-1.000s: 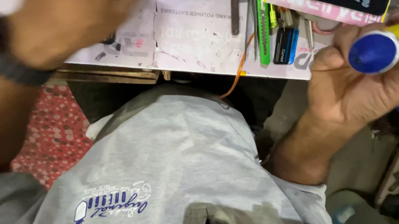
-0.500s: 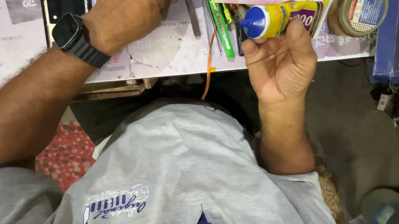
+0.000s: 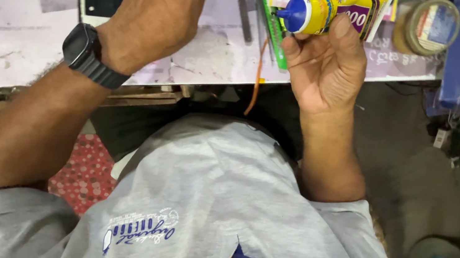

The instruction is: The person applies adhesive from a tube to the internal frame of a mobile phone and then presses a new screen panel onto the body, ensuring alignment with the connector cables.

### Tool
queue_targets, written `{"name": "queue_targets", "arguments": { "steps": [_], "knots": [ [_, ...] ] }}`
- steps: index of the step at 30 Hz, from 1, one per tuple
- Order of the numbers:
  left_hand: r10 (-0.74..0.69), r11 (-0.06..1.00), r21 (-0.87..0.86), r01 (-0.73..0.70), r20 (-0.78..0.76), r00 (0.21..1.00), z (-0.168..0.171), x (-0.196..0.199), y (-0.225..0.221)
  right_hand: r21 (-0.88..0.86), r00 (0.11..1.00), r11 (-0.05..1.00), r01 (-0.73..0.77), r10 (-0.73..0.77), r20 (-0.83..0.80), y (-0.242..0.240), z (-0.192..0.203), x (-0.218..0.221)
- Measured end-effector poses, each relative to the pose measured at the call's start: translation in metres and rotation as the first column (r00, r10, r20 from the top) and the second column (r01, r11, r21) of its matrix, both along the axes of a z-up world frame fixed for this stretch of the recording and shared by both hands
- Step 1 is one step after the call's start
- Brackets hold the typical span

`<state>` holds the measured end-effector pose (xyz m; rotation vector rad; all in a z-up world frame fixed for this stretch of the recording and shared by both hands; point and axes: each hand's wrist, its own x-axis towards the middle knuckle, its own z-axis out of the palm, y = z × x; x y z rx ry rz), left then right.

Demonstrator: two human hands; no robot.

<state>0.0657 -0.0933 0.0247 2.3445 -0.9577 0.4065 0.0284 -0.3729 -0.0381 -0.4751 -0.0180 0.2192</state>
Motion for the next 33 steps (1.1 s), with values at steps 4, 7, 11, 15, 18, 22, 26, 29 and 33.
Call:
{"name": "queue_targets", "arguments": {
  "steps": [4,7,11,15,18,22,26,29,33],
  "knots": [
    [-0.046,0.982,-0.185,0.034,-0.062,0.997,0.028,-0.020,0.009,-0.029,0.999,0.999,-0.044,0.045,0.023,0.021,0.007,0.006],
    [-0.141,0.908,-0.418,0.023,-0.255,0.957,0.035,-0.030,0.018,-0.060,0.997,0.995,-0.077,0.077,0.009,0.034,0.011,0.009],
    [-0.178,0.845,-0.533,0.026,-0.235,0.955,0.036,-0.038,0.031,-0.072,0.993,0.991,-0.114,0.114,-0.001,0.046,0.011,0.011],
    [-0.189,0.815,-0.580,0.000,-0.265,0.945,0.039,-0.045,0.037,-0.058,0.991,0.989,-0.135,0.133,-0.029,0.058,0.009,0.012],
    [-0.240,0.788,-0.615,0.037,-0.251,0.938,0.040,-0.047,0.040,-0.027,0.986,0.986,-0.166,0.165,-0.038,0.067,0.009,0.011],
    [-0.266,0.776,-0.628,0.057,-0.244,0.932,0.041,-0.053,0.044,0.013,0.974,0.975,-0.222,0.223,-0.033,0.078,0.014,0.009],
    [-0.296,0.750,-0.655,0.089,-0.212,0.931,0.044,-0.057,0.044,0.040,0.970,0.971,-0.235,0.236,-0.051,0.083,0.019,0.008],
    [-0.278,0.755,-0.651,0.082,-0.205,0.938,0.044,-0.058,0.044,0.039,0.969,0.970,-0.238,0.240,-0.052,0.084,0.019,0.007],
    [-0.248,0.773,-0.631,0.068,-0.202,0.947,0.045,-0.058,0.044,0.018,0.973,0.973,-0.228,0.229,-0.040,0.085,0.017,0.005]
  ]
}}
